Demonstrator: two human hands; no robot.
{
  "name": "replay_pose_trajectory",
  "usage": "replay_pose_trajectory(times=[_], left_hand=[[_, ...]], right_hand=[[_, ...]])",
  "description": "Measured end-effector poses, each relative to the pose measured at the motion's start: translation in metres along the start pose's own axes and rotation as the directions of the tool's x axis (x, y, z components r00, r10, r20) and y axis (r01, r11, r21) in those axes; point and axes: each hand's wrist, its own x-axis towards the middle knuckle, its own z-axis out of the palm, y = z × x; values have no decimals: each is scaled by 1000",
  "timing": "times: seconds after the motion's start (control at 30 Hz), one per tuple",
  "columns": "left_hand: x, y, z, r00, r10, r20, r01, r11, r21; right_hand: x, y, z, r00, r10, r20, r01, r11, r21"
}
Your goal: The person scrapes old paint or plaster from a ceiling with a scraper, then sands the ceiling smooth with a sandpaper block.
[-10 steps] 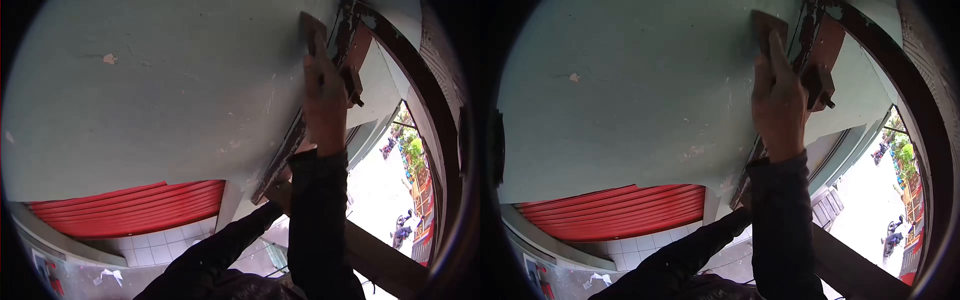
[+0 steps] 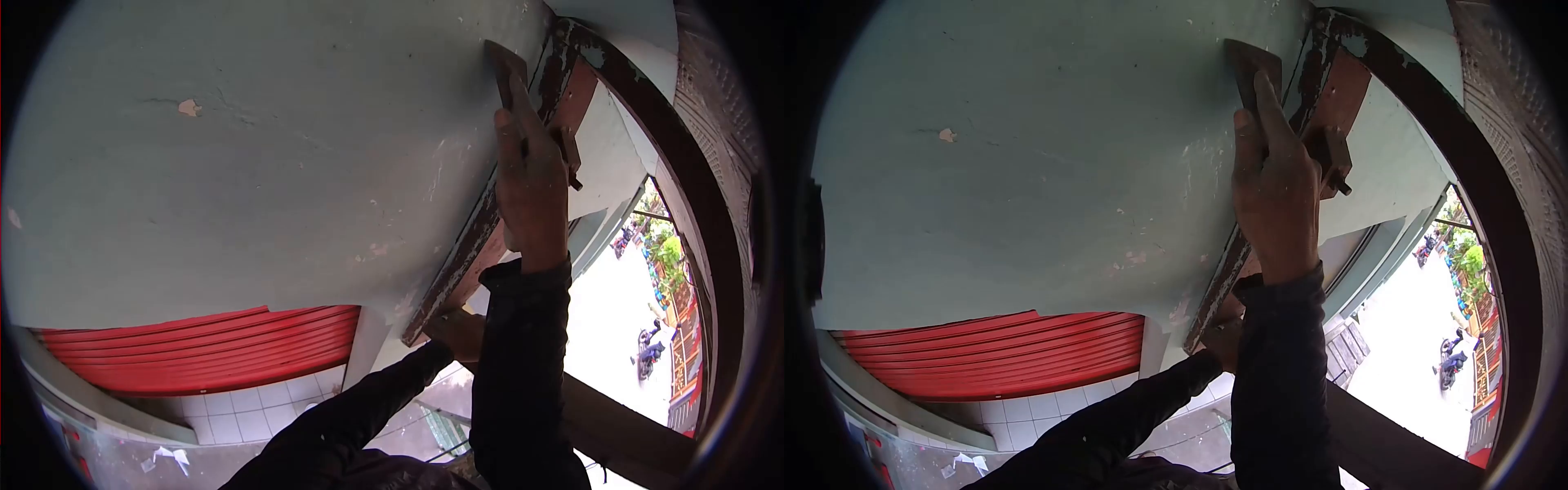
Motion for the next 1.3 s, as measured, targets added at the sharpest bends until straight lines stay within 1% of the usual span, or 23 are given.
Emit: replay_pose_trajectory(times=[0.03, 0.07, 0.13, 0.2, 0.27, 0.33, 0.43, 0.53, 0.63, 0.73, 0.83, 0.9, 0.93, 1.0, 1.07, 1.13, 1.23, 1.3], left_hand=[[-6, 13, -5, 999, -47, -13, 49, 979, 200], [-12, 25, -9, 995, -95, -25, 97, 915, 391], [-17, 27, -8, 997, -14, -79, 53, 860, 507], [-22, 43, -17, 992, 56, -112, -4, 908, 419], [-24, 47, -19, 985, 110, -131, -58, 935, 349], [-23, 44, -17, 979, 154, -134, -108, 947, 302], [-9, 19, 0, 957, 218, -191, -178, 962, 205], [-14, 30, -8, 976, 159, -148, -130, 974, 186], [-28, 57, -23, 993, 63, -98, -38, 969, 244], [-31, 62, -27, 993, 73, -94, -49, 971, 233], [-27, 54, -22, 990, 96, -105, -67, 965, 254], [-24, 47, -18, 986, 116, -118, -83, 964, 252], [-23, 43, -16, 984, 127, -122, -93, 965, 247], [-18, 34, -9, 977, 154, -148, -121, 970, 212], [-14, 29, -6, 972, 172, -160, -140, 972, 191], [-14, 26, -3, 972, 175, -159, -145, 972, 184], [-13, 27, -3, 967, 184, -173, -151, 970, 190], [-14, 27, -3, 966, 187, -181, -152, 970, 190]], right_hand=[[2, 0, 0, 1000, 17, 9, -17, 1000, 13], [4, 0, 0, 999, 34, 18, -35, 999, 26], [26, 9, 2, 994, -83, -69, 84, 996, 18], [53, 10, -3, 995, -78, -60, 80, 996, 28], [60, 6, -7, 996, -72, -46, 75, 996, 48], [54, 1, -11, 998, -57, -19, 59, 996, 69], [41, -6, -17, 999, -15, 39, 12, 998, 69], [51, -3, -16, 999, -36, 19, 35, 998, 52], [65, -2, -17, 999, -48, 0, 48, 997, 52], [55, 1, -11, 997, -75, -19, 76, 996, 49], [30, -2, -7, 993, -114, -40, 113, 993, -26], [31, -8, -12, 998, -60, 14, 59, 998, 34], [35, -10, -15, 998, -58, 20, 57, 997, 42], [50, -6, -17, 995, -104, 6, 104, 994, 29], [71, 0, -15, 979, -200, -30, 200, 980, -13], [68, -2, -17, 988, -152, -10, 152, 988, 21], [51, -15, -23, 994, -68, 88, 64, 997, 48], [49, -21, -20, 992, -72, 104, 66, 996, 57]])
